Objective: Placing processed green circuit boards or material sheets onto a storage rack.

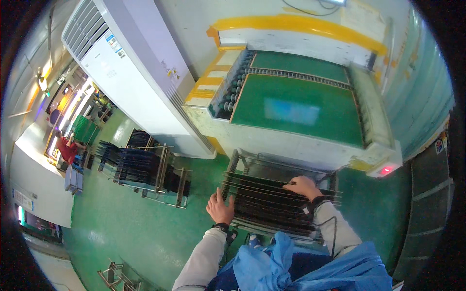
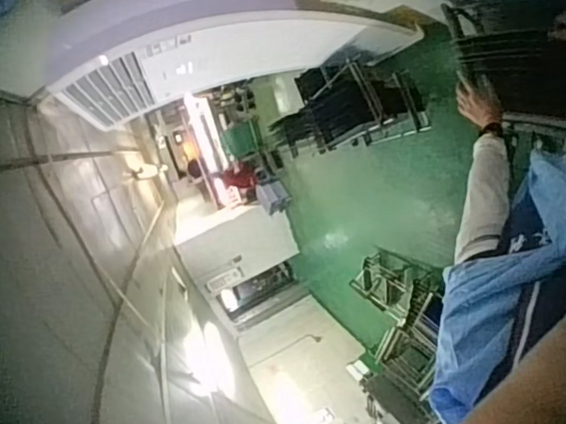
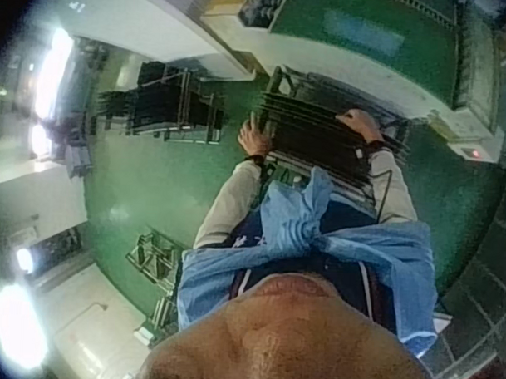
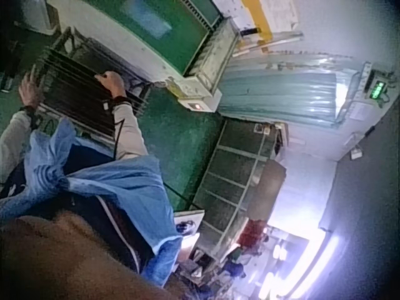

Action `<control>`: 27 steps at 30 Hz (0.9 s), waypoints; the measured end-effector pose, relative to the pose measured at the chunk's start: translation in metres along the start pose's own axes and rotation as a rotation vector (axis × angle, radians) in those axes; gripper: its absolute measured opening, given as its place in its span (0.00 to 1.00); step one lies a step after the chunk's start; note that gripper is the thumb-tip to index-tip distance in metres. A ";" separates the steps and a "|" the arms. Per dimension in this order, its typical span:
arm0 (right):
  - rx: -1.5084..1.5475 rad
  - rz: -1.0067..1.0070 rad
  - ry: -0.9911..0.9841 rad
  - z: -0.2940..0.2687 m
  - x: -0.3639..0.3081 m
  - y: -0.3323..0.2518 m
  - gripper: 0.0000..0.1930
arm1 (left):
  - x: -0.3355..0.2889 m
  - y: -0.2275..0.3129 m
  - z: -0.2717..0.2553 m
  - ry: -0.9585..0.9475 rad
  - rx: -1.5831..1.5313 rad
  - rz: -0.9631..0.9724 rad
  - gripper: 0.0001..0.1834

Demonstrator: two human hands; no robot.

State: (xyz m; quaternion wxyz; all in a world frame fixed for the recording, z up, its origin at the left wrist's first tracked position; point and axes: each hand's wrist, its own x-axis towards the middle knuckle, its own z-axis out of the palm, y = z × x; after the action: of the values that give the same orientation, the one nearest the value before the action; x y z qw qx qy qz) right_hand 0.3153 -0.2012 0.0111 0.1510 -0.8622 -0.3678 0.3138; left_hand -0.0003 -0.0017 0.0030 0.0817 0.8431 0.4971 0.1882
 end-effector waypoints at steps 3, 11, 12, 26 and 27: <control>-0.040 0.017 -0.002 0.002 0.002 0.000 0.31 | 0.000 0.000 0.000 -0.005 -0.008 -0.007 0.38; -0.051 0.034 0.036 0.004 0.001 -0.003 0.28 | 0.001 0.003 -0.005 -0.036 -0.016 -0.033 0.38; -0.051 0.037 0.039 0.005 0.001 -0.002 0.28 | 0.001 0.004 -0.006 -0.041 -0.019 -0.036 0.38; -0.060 0.055 0.036 0.011 0.007 0.004 0.27 | 0.000 0.000 0.000 -0.021 0.022 -0.011 0.38; -0.062 0.057 0.036 0.011 0.007 0.004 0.27 | 0.000 0.000 0.000 -0.023 0.023 -0.012 0.38</control>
State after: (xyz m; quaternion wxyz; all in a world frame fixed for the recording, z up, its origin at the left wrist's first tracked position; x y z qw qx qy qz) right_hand 0.3141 -0.1984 -0.0020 0.1217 -0.8821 -0.3499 0.2911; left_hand -0.0005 -0.0012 0.0026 0.0789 0.8430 0.5034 0.1724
